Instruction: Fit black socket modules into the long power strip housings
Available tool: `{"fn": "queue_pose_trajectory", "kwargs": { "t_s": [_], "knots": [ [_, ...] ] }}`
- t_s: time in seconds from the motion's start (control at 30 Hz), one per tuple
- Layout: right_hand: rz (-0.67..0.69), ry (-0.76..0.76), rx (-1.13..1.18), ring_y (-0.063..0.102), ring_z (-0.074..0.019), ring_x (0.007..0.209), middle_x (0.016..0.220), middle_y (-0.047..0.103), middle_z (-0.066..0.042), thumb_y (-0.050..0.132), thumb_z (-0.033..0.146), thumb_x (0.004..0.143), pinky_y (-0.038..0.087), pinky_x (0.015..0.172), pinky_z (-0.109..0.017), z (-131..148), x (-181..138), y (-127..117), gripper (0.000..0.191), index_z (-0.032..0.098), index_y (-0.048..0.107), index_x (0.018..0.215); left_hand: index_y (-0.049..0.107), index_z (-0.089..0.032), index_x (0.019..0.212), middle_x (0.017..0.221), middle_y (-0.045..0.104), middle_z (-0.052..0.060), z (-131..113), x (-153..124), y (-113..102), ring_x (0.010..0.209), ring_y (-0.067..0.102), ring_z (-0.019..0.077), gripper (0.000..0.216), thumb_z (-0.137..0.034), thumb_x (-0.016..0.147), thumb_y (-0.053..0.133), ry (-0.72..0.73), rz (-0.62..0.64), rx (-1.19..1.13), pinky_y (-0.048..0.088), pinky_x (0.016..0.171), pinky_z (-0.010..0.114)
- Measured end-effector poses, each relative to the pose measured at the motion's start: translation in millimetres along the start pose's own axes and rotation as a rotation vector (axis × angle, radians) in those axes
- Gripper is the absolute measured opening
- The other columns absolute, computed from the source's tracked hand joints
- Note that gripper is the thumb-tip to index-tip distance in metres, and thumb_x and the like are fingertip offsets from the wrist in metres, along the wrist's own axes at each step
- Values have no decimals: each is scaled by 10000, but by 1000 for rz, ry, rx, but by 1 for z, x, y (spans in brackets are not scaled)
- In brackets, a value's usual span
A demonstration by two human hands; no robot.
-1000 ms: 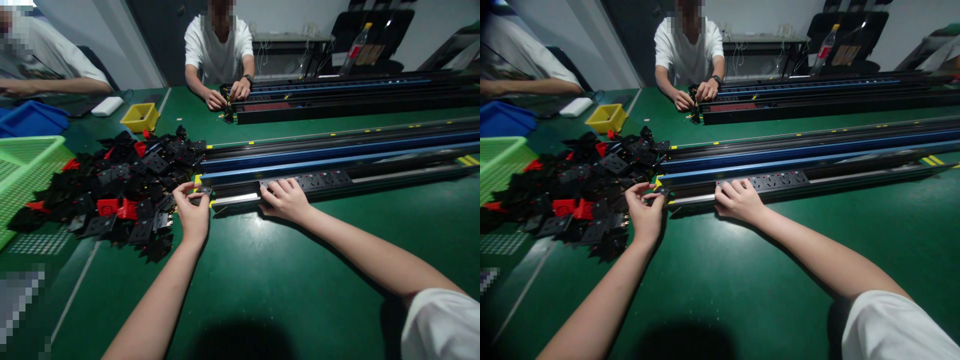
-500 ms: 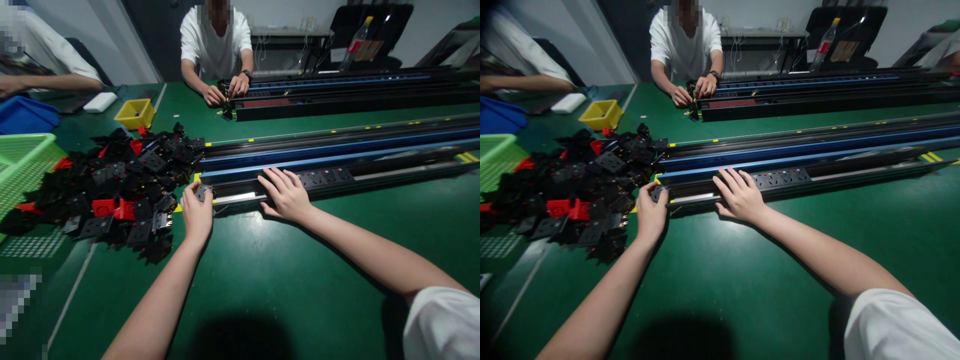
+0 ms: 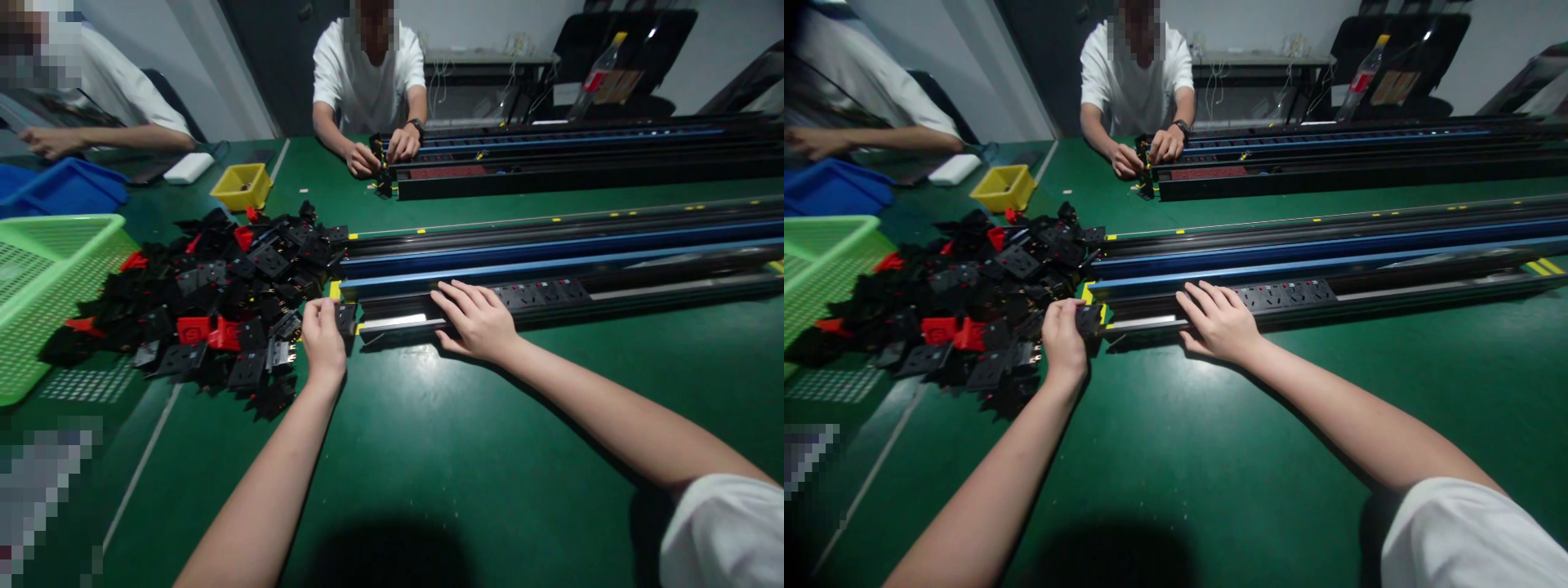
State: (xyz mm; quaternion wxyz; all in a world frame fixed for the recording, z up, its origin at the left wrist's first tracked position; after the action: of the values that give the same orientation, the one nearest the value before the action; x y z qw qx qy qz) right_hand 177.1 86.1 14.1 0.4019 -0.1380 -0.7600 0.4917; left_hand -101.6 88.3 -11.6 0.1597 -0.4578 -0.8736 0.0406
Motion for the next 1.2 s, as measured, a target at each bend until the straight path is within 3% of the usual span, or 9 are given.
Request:
{"fn": "queue_pose_trajectory", "kwargs": {
  "t_s": [0.13,0.47,0.6,0.77,0.87,1.0,1.2],
  "knots": [
    [14,14,-11,479,-338,1314,1447,538,-177,526,457,916,351,1047,-440,1,1,0,625,108,506,1434,587,-202,830,743,575,-20,4,5,5,718,560,140,160,-361,828,604,-40,69,-143,448,687,251],
    [38,24,-13,484,-354,1284,1418,555,-191,530,474,910,358,1019,-452,2,4,-1,624,110,527,1417,560,-204,929,842,579,4,10,7,10,792,585,142,163,-363,889,555,-33,89,-129,481,767,266],
    [38,25,-10,481,-356,1284,1415,555,-193,533,477,904,356,1021,-454,2,4,-1,630,108,529,1415,542,-212,967,886,589,10,9,4,9,819,593,147,224,-431,924,518,-38,94,-84,479,793,270],
    [45,29,-22,481,-354,1285,1410,561,-186,516,486,916,352,1019,-448,2,4,-1,626,112,526,1417,543,-228,982,985,629,53,1,-8,8,950,609,185,397,-568,986,340,56,44,76,466,890,310],
    [38,26,-30,485,-353,1280,1405,564,-188,509,489,920,352,1016,-446,2,5,-2,620,111,532,1411,578,-213,1026,1038,623,82,-1,-12,9,1020,600,207,511,-617,983,267,87,87,108,453,957,341],
    [41,27,-29,482,-352,1283,1411,560,-187,511,487,920,352,1018,-442,2,5,-2,619,109,531,1411,662,-202,1125,1156,599,106,-1,-13,9,1136,570,214,601,-585,1002,215,122,150,140,397,1063,357],
    [27,35,-26,478,-352,1297,1416,557,-182,504,501,923,346,1025,-445,2,3,2,626,117,524,1416,659,-208,1235,1223,631,113,-5,-14,7,1177,536,247,584,-493,1027,195,221,223,218,367,1088,424]
  ]
}}
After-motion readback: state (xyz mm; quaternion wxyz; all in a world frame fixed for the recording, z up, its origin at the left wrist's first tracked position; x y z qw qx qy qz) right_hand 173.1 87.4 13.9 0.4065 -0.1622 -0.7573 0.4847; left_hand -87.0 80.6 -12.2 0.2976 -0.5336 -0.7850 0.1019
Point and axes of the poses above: each hand's wrist, its own x-axis towards the middle knuckle, its own y-axis out of the palm, z = x × y, the point moved 1 cm from there along x, towards the middle knuckle
